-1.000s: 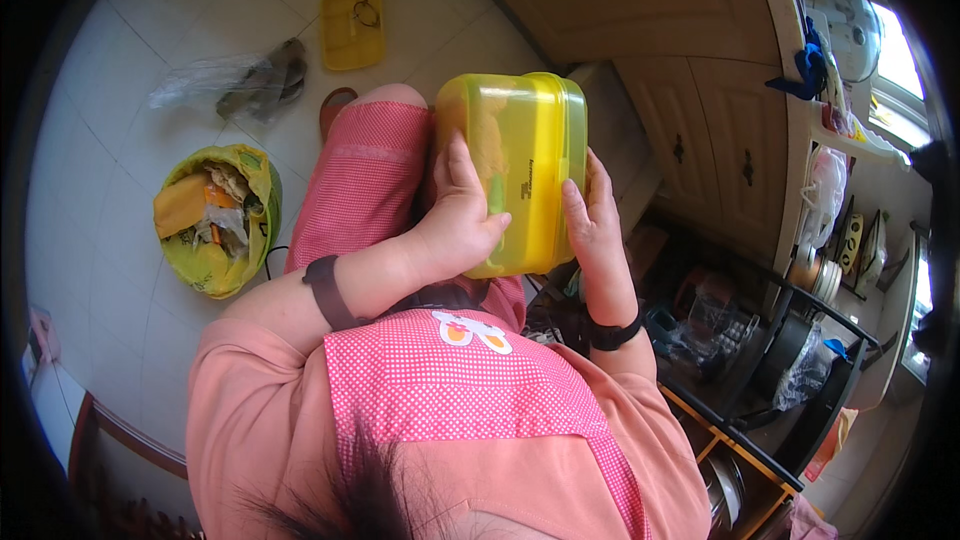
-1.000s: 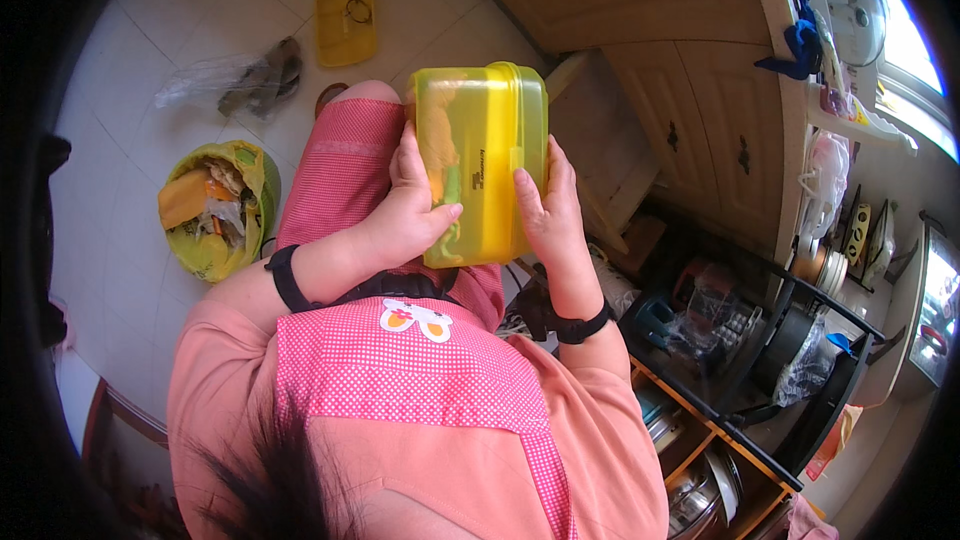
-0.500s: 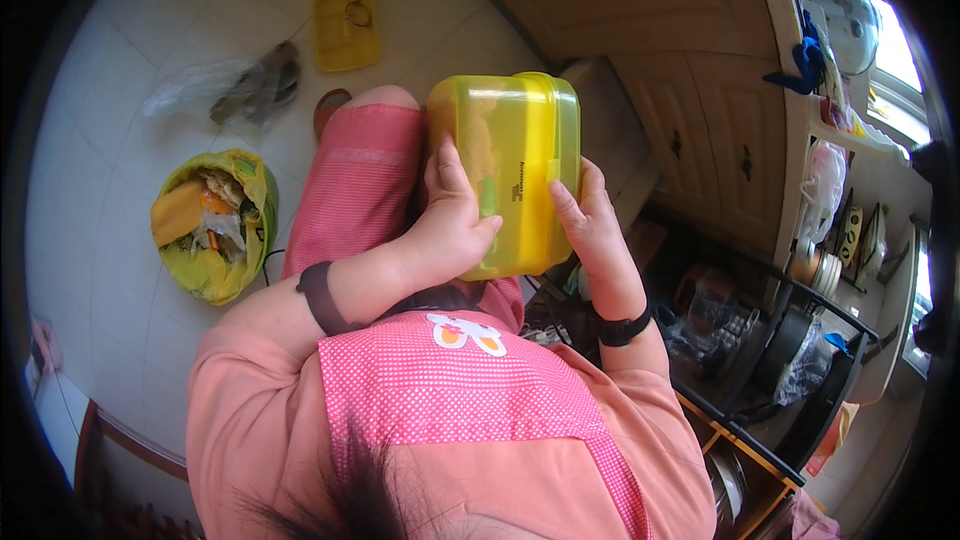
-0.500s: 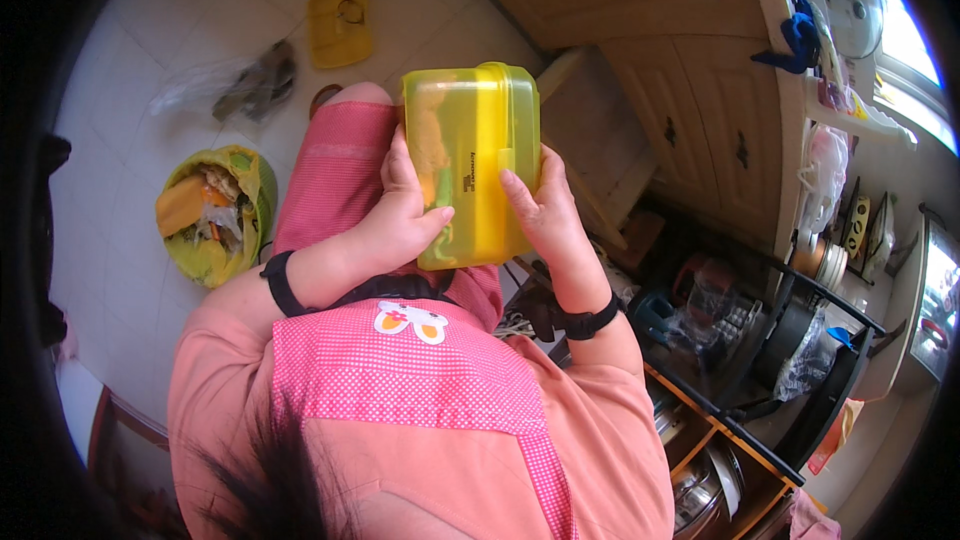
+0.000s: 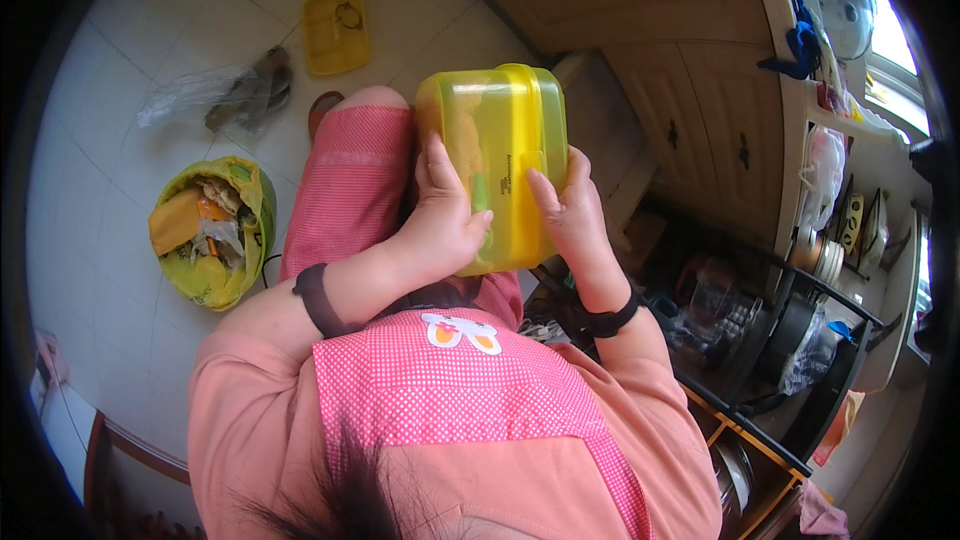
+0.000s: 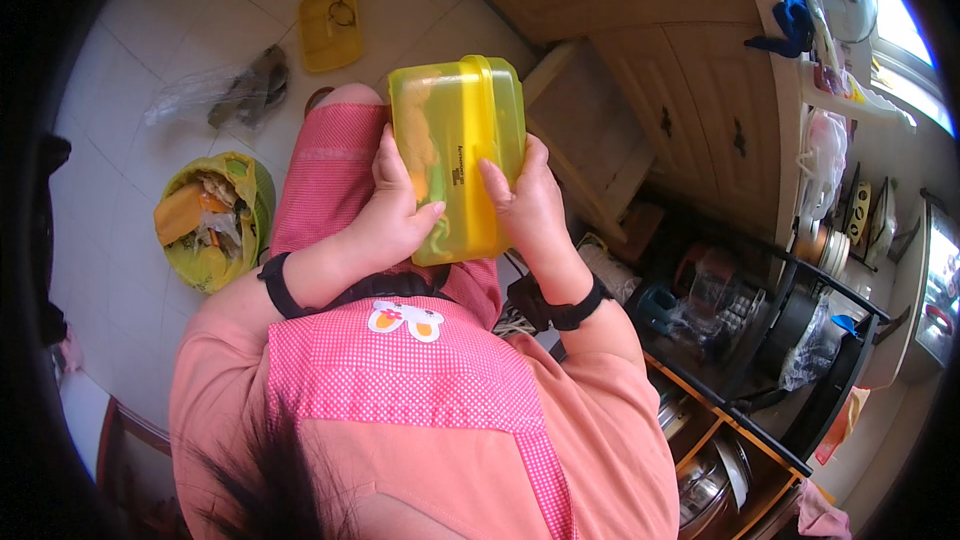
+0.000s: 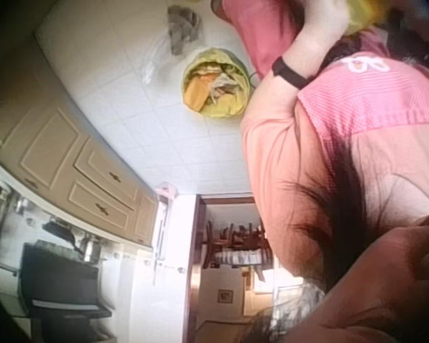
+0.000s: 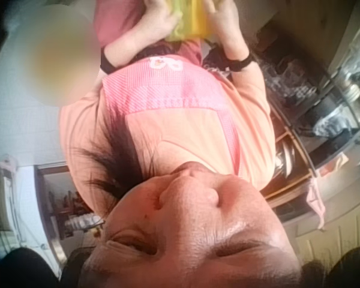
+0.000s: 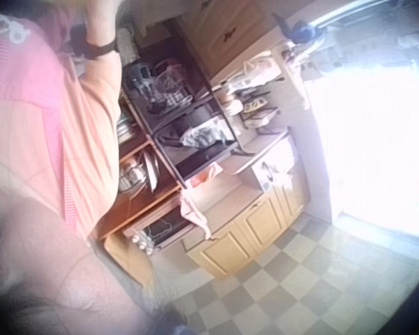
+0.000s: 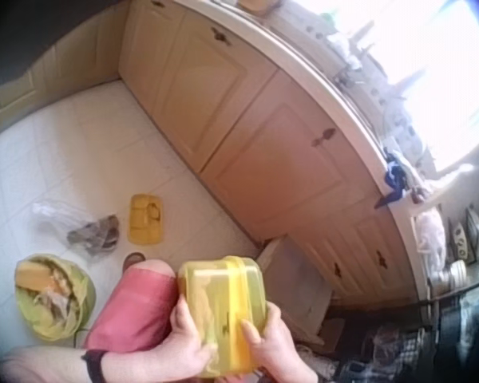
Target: The person assembles a yellow plastic lunchbox by placing a metal ring and a divider insert into the base, then closing the lid. They repeatedly open and close the container to check the fit, then place the assembled lunchbox on the counter.
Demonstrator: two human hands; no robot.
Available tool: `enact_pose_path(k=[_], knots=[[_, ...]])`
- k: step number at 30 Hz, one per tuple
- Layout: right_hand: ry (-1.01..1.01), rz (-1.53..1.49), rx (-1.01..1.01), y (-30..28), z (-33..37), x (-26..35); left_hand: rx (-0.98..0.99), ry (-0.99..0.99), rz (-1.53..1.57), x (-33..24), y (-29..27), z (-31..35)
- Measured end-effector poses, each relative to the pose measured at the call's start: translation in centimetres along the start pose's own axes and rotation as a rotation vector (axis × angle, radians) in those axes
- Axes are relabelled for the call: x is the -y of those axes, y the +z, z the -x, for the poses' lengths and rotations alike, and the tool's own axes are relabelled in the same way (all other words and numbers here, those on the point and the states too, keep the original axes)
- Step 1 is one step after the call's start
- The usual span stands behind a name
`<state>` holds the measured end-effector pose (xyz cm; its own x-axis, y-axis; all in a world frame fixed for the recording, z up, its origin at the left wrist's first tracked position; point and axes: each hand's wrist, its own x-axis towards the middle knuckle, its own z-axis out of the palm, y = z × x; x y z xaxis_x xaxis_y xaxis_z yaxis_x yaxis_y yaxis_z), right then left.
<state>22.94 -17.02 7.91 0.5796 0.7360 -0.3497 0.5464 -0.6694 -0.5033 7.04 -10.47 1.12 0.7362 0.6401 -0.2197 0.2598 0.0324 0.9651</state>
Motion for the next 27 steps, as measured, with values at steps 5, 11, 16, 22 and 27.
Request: enact_pose_path(k=[5, 11, 16, 22, 27], knots=[[-0.067, -0.15, 0.038, 0.0, 0.1, -1.1, 0.06, -0.02, 0.038, 0.3, -0.7, 0.1], [-0.042, -0.626, 0.129, -0.5, 0.5, -2.7, 0.046, 0.055, 0.12, 1.0, -1.4, 0.2], [-0.082, -0.451, 0.097, -1.0, 0.6, -2.1, 0.031, 0.074, 0.085, 1.2, -1.4, 0.3], [-0.101, -0.137, 0.15, -1.5, 1.1, -0.9, 0.039, 0.049, 0.293, 2.0, -0.9, 0.1], [-0.197, -0.102, 0.187, -1.8, 1.3, -1.1, 0.04, 0.017, 0.45, 1.9, -1.3, -0.1]])
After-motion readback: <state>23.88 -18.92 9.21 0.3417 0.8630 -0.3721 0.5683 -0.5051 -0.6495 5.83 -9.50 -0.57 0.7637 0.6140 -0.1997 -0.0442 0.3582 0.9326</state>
